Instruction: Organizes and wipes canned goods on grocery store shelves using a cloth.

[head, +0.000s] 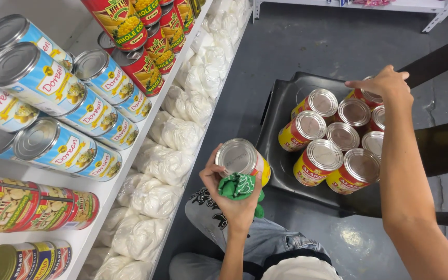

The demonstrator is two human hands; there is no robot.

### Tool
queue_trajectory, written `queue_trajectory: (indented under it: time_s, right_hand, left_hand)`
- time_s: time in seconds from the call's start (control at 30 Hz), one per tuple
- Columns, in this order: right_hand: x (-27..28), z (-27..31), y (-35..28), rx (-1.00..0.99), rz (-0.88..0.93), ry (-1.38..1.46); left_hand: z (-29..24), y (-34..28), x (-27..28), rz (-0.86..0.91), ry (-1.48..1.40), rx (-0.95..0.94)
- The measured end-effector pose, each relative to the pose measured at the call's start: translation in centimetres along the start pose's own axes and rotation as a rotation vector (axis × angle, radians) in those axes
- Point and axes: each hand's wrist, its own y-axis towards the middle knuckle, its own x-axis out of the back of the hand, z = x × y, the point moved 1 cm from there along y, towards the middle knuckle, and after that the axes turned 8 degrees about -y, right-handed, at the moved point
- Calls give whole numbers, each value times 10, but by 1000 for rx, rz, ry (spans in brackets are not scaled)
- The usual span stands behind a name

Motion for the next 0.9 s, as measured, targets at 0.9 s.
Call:
queue_trajectory:
  time_s: [0.9]
  right_hand:
    - [55, 44, -221, 991, 221, 327]
  left_hand:
    - [96, -12, -48, 445, -88, 118]
